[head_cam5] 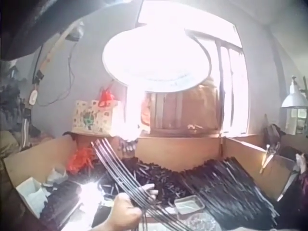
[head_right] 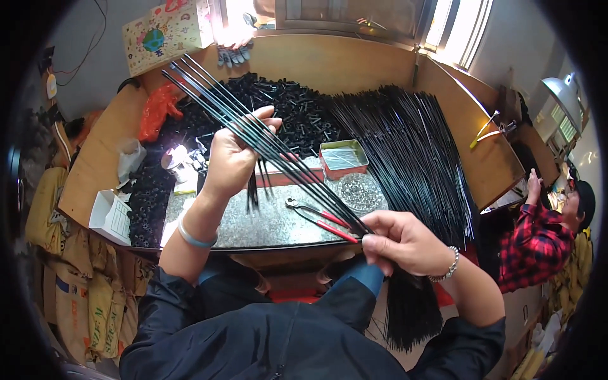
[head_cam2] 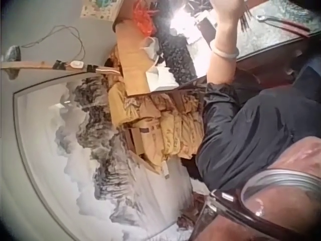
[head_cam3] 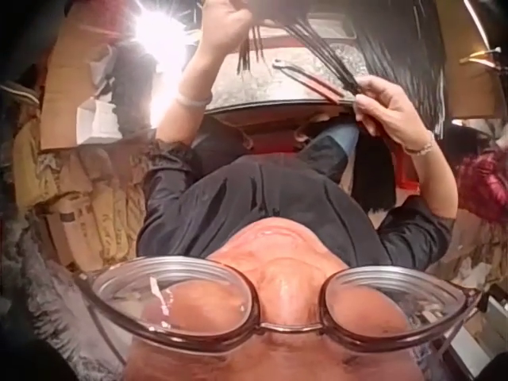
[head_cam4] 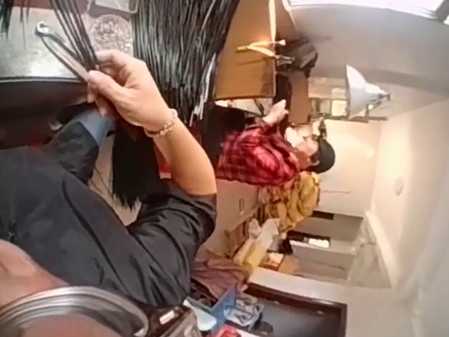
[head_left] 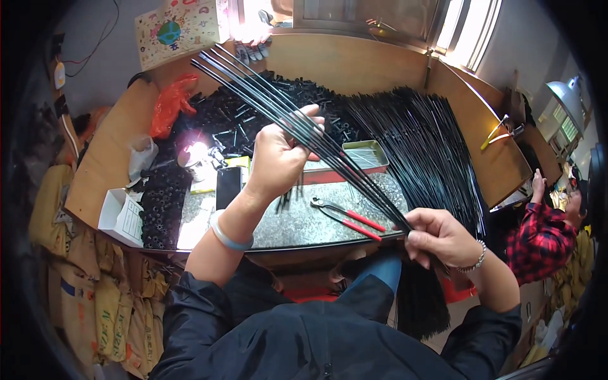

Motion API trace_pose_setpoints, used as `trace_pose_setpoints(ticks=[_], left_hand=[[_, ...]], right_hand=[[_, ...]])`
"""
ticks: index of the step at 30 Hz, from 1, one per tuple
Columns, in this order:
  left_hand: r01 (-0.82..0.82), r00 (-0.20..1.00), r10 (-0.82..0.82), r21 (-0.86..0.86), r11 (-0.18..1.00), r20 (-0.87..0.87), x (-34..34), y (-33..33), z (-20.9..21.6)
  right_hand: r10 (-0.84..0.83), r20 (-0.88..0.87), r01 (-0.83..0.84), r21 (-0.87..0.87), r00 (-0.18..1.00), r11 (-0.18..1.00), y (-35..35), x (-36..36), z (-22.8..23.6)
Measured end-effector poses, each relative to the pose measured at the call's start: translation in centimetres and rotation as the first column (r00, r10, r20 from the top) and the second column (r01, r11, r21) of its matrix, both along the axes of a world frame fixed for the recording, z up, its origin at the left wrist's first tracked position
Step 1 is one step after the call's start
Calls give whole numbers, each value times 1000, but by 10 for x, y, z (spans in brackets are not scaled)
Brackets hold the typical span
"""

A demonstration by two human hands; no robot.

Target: Assembling broom heads by inserting bundles of bristles into a plastic socket and securing them using end-cutting pliers.

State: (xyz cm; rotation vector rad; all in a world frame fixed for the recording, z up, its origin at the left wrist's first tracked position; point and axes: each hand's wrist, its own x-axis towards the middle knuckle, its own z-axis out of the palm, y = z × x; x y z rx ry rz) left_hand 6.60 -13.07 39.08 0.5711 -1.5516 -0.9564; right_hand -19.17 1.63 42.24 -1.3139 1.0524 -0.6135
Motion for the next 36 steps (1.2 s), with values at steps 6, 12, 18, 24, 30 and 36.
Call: trace_pose_setpoints(ticks=[6, 12, 18, 24, 30, 36], left_hand=[[289, 952, -268, 147, 946, -148, -1, 15, 12], [328, 938, -270, 307, 894, -217, 6, 29, 17], [162, 982, -143, 162, 973, -122, 22, 53, 21], [187, 978, -165, 181, 966, -130, 20, 42, 12], [197, 977, -183, 144, 970, -106, 7, 41, 16], [296, 953, -276, 175, 939, -128, 4, 34, 13]], right_hand=[[7, 205, -23, 80, 979, 997, 13, 12, -20], [87, 258, -114, 90, 962, 989, 13, 10, -33], [-655, 104, 563, -622, 749, 544, 6, -100, -31], [-895, -405, 344, -826, 188, 446, 25, -220, -92], [-589, -807, 389, -527, 51, 756, 33, -193, -123], [-786, -610, 437, -683, 99, 585, 40, -217, -143]])
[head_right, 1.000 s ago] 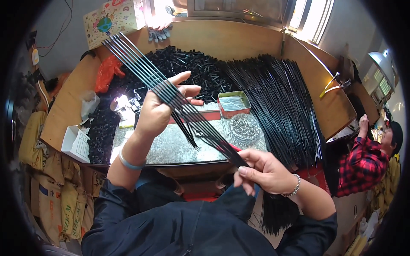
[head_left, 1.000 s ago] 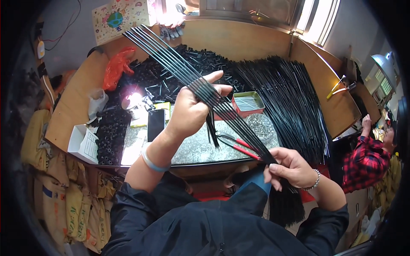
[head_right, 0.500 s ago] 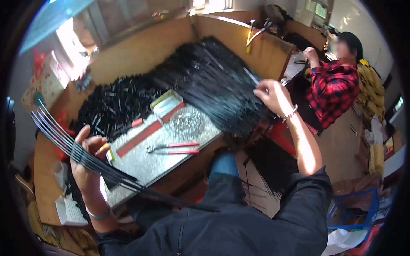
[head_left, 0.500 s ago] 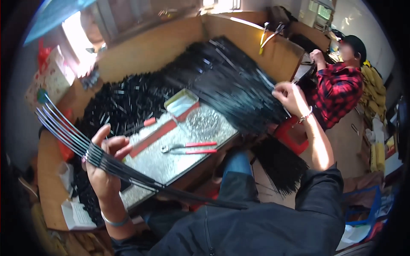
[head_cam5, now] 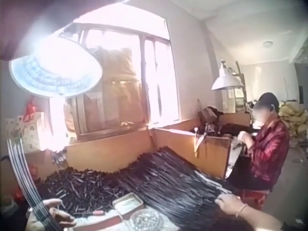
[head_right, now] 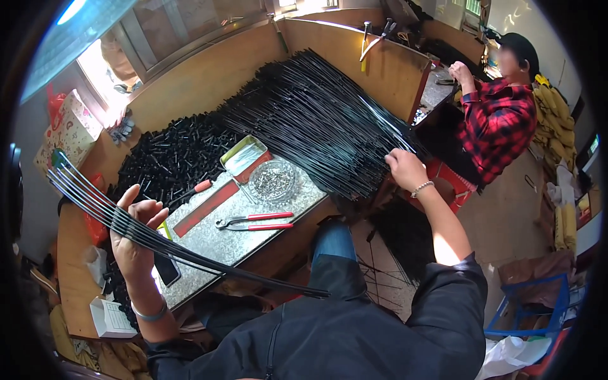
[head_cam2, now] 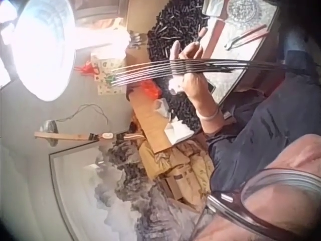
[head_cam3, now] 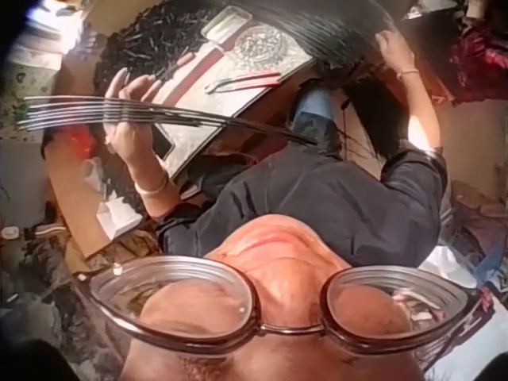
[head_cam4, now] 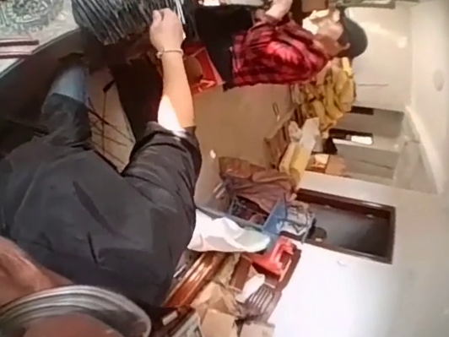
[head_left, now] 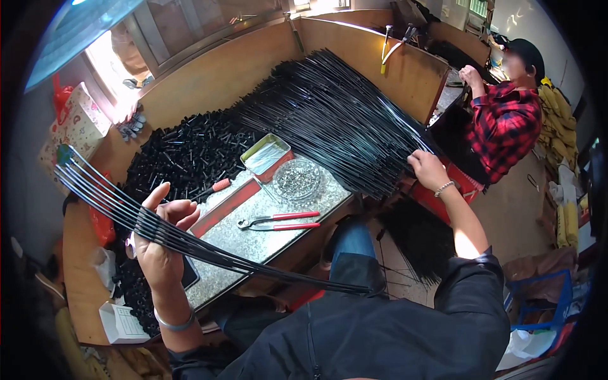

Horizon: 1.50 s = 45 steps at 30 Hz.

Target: Assembling broom heads by inserting bundles of bristles into a plastic socket and securing them using end-cutting pliers.

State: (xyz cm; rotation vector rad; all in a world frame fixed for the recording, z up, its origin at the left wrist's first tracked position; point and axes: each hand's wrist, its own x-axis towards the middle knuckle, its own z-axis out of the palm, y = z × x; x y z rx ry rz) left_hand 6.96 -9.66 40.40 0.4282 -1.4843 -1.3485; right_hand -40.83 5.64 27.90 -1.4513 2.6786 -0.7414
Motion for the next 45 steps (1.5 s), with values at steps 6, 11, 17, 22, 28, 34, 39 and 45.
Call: trace_pose_setpoints(ticks=[6, 11, 17, 22, 28, 34, 39, 45], left_hand=[[-3, 1000, 3, -3, 1000, -2, -6, 0, 0], [-11, 1000, 11, 56, 998, 2, -8, 5, 2], [-1, 1000, 1, 108, 994, 3, -26, 0, 7], [39, 997, -30, 121, 992, -74, -36, -26, -3], [-6, 997, 12, -77, 997, 71, -27, -31, -4], [141, 987, -139, 24, 990, -84, -25, -7, -2], [80, 996, -76, 114, 990, -38, -21, -7, 1], [59, 998, -58, 55, 997, -20, -29, 4, 1]], right_hand=[[-62, -93, 38, -233, 994, 972, 4, 18, 44], [61, -88, -91, -400, 994, 912, -1, 34, 69], [249, -128, -280, -487, 960, 827, -13, 106, 95], [506, -55, -455, -529, 861, 716, -17, 158, 103], [753, 98, -670, -392, 651, 630, 13, 199, 100], [739, 418, -700, -277, 529, 658, 23, 204, 105], [911, 148, -888, -211, 384, 409, 2, 187, 112], [591, 802, -822, -392, -86, 413, -13, 229, 93]])
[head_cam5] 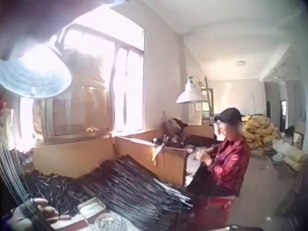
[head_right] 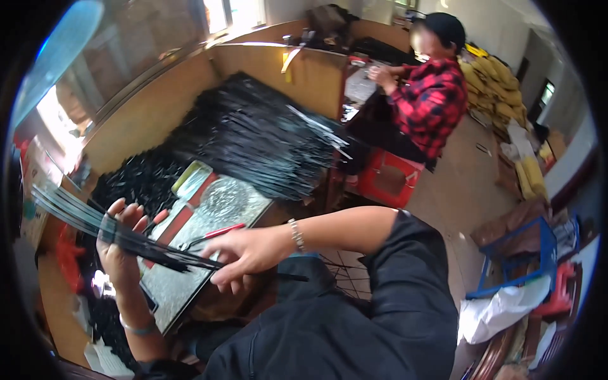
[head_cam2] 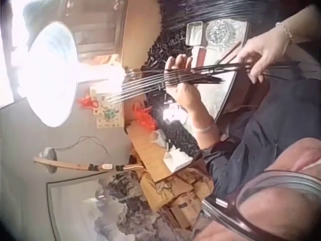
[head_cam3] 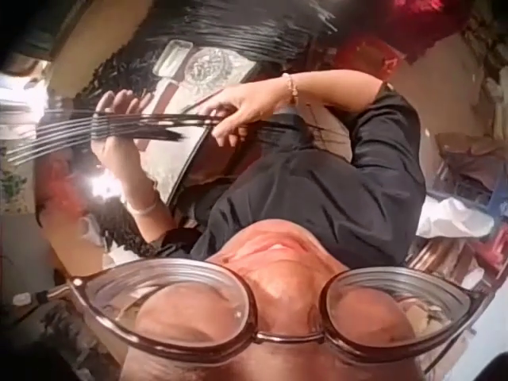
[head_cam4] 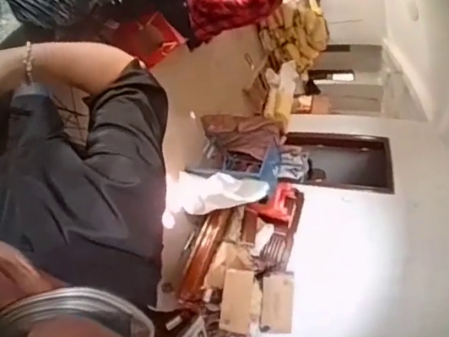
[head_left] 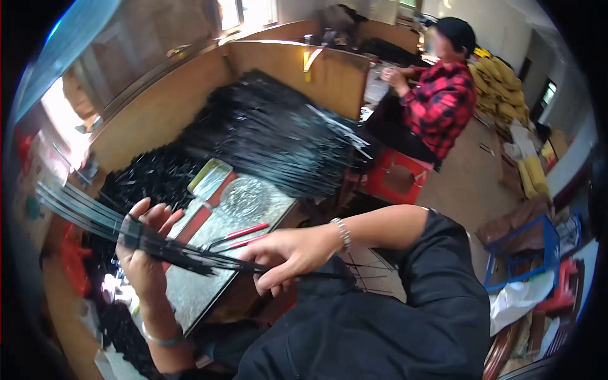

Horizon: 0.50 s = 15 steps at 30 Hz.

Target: Assembling broom heads by inserting bundles of bristles into a plastic socket and securing them using end-cutting pliers.

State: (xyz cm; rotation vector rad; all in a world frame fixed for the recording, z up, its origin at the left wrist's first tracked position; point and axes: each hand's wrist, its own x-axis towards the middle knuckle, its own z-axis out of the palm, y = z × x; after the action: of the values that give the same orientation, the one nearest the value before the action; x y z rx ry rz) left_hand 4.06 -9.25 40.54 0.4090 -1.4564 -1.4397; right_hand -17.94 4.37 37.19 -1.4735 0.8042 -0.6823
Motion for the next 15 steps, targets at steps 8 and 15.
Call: trace_pose_setpoints(ticks=[8, 15], left_hand=[[5, 995, 5, -99, 995, 99, -10, 3, -5], [26, 900, 152, -399, 917, 407, 11, -23, -127]], right_hand=[[-198, 218, 152, 211, 956, 966, 13, 0, 0], [-363, -7, 362, 105, 932, 926, 33, -7, 17]])
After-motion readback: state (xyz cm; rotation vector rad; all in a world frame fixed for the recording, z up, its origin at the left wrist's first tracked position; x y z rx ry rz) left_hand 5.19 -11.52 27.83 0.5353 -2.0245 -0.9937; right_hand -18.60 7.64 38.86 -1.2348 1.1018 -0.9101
